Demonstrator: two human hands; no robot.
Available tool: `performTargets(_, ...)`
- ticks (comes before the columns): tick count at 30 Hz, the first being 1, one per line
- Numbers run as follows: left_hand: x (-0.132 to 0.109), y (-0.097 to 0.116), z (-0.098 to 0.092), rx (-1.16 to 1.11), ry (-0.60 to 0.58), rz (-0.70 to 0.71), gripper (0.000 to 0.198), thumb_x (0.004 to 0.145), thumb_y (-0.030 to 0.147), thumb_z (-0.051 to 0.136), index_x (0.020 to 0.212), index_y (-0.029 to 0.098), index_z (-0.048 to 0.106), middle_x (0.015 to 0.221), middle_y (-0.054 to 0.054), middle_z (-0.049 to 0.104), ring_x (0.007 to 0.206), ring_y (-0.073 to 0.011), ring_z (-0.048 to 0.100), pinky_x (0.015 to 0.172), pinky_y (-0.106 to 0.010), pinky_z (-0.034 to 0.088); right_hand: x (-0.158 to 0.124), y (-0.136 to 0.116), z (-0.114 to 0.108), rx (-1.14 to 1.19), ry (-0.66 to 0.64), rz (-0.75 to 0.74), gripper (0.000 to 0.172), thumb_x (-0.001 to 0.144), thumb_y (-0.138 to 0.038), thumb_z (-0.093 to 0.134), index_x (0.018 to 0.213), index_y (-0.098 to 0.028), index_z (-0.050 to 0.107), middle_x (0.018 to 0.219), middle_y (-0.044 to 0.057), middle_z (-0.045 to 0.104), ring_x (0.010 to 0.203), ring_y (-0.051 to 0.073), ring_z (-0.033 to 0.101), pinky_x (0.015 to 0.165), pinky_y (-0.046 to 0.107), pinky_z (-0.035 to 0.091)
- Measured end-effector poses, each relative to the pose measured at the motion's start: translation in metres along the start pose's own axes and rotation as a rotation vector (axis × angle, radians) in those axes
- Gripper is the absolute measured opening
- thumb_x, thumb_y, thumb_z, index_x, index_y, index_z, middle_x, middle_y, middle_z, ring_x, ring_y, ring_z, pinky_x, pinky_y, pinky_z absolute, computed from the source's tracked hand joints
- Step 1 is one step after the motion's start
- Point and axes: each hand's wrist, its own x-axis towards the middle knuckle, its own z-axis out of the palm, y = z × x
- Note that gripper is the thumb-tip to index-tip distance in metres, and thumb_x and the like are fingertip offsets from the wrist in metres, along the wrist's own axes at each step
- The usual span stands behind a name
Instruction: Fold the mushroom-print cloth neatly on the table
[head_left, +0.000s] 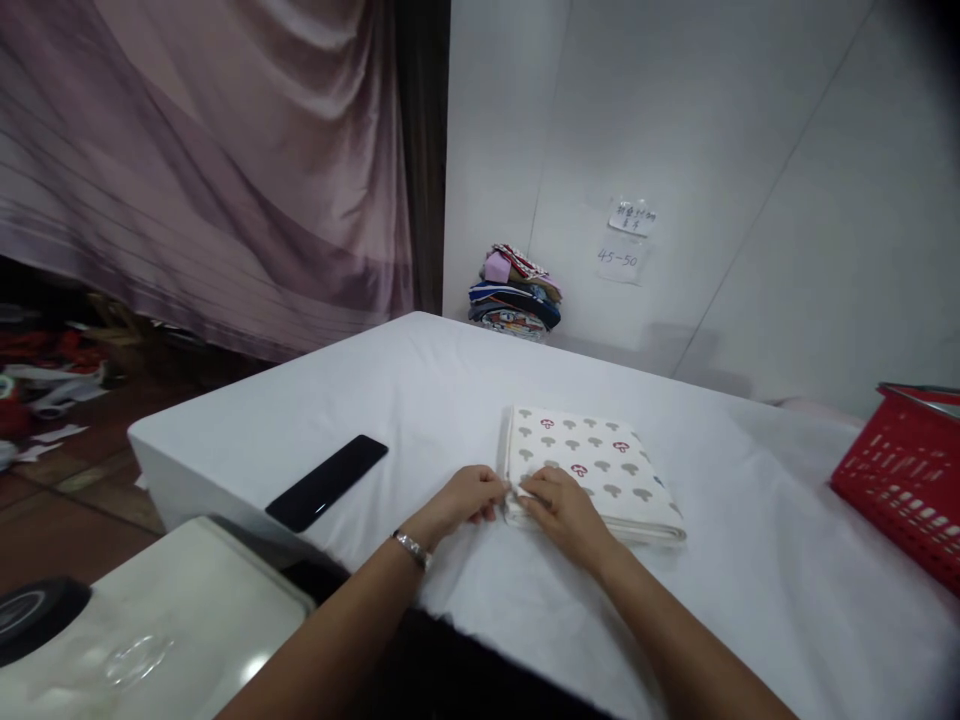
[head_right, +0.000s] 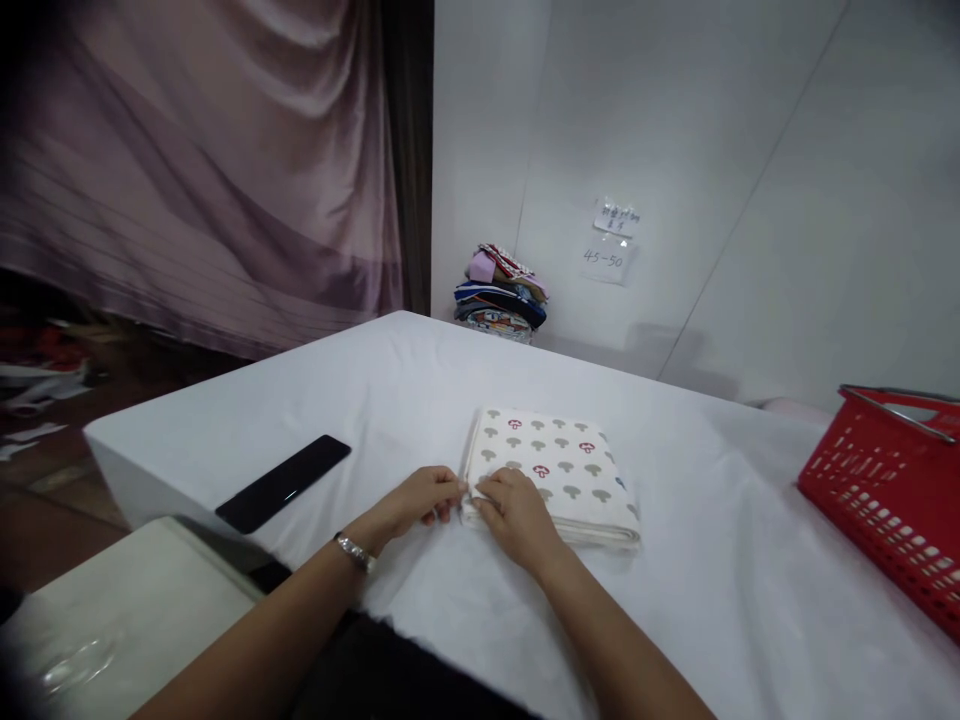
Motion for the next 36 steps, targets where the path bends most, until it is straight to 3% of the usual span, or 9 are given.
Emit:
performTargets(5,-0.003,-0.001,0.006,0.01,0.026,0.0,0.021,0.068,0.036,0.057,0.066,0.017,0.049,0.045,0.004,0.048,0.04,-0.0081,0.043,0.039,-0.019,0.026,0.0,0.002,0.006,0.051,0.077,0.009,0.024,0.091,-0.026,0.042,0.074,-0.02,0.059,0.076,0.003,0.055,0.075,0.015,0.05,0.068,0.029,0.04)
performTargets(13,-0.013,0.004,0.013,-0.042,-0.01,0.057,0.021,0.069,0.034,0.054,0.059,0.017,0.046,0.043,0.005,0.044,0.038,-0.0058,0.035,0.04,-0.02,0.023,-0.003,0.002,0.011,0.134,0.224,-0.055,0.023,0.092,-0.025,0.039,0.089,-0.021,0.062,0.083,0.005,0.059,0.08,0.016,0.053,0.072,0.03,0.043)
performTargets(17,-0.015,0.004,0.016,-0.105,-0.046,0.019,0.019,0.067,0.031,0.052,0.056,0.017,0.045,0.045,0.005,0.044,0.038,-0.0055,0.035,0.04,-0.02,0.021,-0.006,0.003,0.014,0.034,0.125,-0.121,0.019,0.089,-0.024,0.045,0.1,-0.022,0.06,0.09,0.005,0.059,0.083,0.018,0.052,0.073,0.033,0.043)
performTargets(20,-0.015,0.001,0.016,-0.103,-0.071,0.011,0.019,0.067,0.029,0.048,0.053,0.017,0.044,0.041,0.006,0.04,0.037,-0.0057,0.033,0.04,-0.021,0.019,-0.008,0.004,0.014,-0.055,0.058,-0.166,0.027,0.082,-0.027,0.056,0.108,-0.021,0.056,0.097,0.007,0.058,0.086,0.02,0.05,0.074,0.035,0.043)
performTargets(25,-0.01,0.004,0.006,-0.071,-0.106,-0.029,0.017,0.065,0.028,0.049,0.052,0.017,0.044,0.043,0.006,0.041,0.037,-0.0058,0.033,0.039,-0.022,0.017,-0.008,0.005,0.016,-0.108,0.06,-0.194,0.02,0.085,-0.018,0.048,0.104,-0.02,0.055,0.094,0.007,0.058,0.085,0.019,0.049,0.073,0.033,0.041)
performTargets(30,0.013,0.018,-0.006,-0.039,0.021,-0.038,0.025,0.071,0.037,0.05,0.058,0.016,0.048,0.048,0.003,0.047,0.038,-0.0066,0.036,0.039,-0.021,0.02,-0.007,0.004,0.017,-0.12,0.093,-0.219,0.018,0.083,-0.016,0.047,0.099,-0.018,0.055,0.091,0.007,0.056,0.083,0.019,0.048,0.072,0.032,0.039)
performTargets(36,0.056,0.039,-0.003,0.141,0.208,0.004,0.025,0.072,0.04,0.056,0.067,0.016,0.052,0.056,0.002,0.052,0.046,-0.0088,0.043,0.045,-0.021,0.03,-0.008,0.0,0.019,-0.168,0.102,-0.24,0.018,0.084,-0.018,0.043,0.098,-0.017,0.055,0.088,0.007,0.055,0.081,0.019,0.047,0.07,0.032,0.037)
